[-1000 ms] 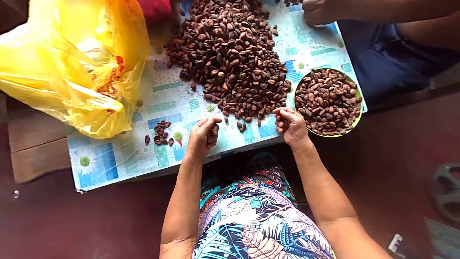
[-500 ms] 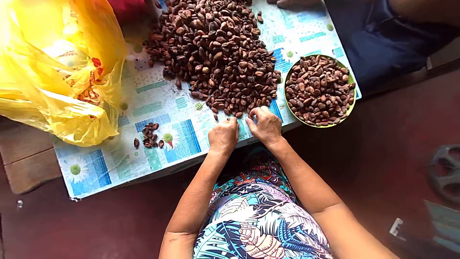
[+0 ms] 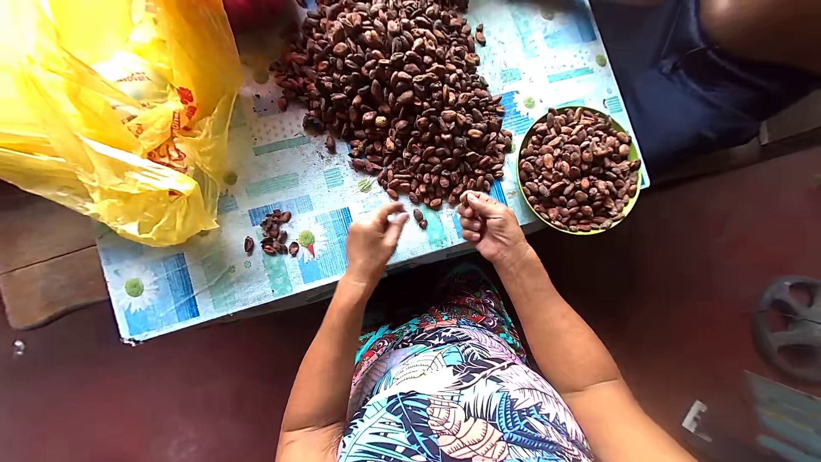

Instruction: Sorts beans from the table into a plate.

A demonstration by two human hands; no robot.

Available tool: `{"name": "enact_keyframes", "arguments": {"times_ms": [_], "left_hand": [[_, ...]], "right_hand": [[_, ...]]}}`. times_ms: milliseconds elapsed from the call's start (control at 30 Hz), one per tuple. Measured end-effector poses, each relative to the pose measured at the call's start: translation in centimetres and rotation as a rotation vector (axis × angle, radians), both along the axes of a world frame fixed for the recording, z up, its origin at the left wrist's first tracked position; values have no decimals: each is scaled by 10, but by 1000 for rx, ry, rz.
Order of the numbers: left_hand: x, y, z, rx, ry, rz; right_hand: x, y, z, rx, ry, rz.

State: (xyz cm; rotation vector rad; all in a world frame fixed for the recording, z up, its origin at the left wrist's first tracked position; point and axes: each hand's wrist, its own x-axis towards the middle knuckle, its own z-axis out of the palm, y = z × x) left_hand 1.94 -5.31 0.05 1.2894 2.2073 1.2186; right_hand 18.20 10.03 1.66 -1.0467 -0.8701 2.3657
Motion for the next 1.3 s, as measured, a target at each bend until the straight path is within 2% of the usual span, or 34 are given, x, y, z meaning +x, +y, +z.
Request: {"name": "enact_keyframes", "arguments": {"times_ms": [100,167,200,300,367,433,533,667,833,900,967,1067,1133,1200,1267,1300], "left_hand": [[-33,-36,20,-264,219,167],[-50,-52,30,-425,225,277],[-54,-57,32,-424,231,317],[-44,-59,32,-189,189,284],[-21,-47,31,-16,45,144],[4,-31,27,54,-111,9],[28,-20,20,54,-202,-64],[35,-19,11,27,-177,-29],[32,-28,8,5,-369,-41],[32,-29,9,-6,-382,-29],[35,-27,10,-2,-396,-31],[31,-24,8,41,-510,-88],[22,-23,7,54,-424,-104],[11,-18,5,12,-185,-42],[0,-7,5,-66,-17,46],[-4,0,5,-113,29,72]], "right_hand": [[0,-3,-3,-188,133,54],[-3,-8,-2,-231,147,81],[-5,-10,-3,-228,150,96],[-11,-18,-6,-154,126,147],[-15,-26,-3,-95,68,159],[-20,-37,1,-20,-1,152],[-25,-52,4,134,-72,144],[-23,-60,-4,315,-127,165],[-17,-67,-7,399,-142,230],[-15,-70,-6,458,-152,280],[-15,-69,-6,423,-130,306],[-15,-59,-10,161,-2,268],[-10,-44,-15,7,115,272],[-4,-29,-18,-33,169,256],[-3,-19,-16,59,93,212],[-7,-17,-13,177,-3,191]]}}
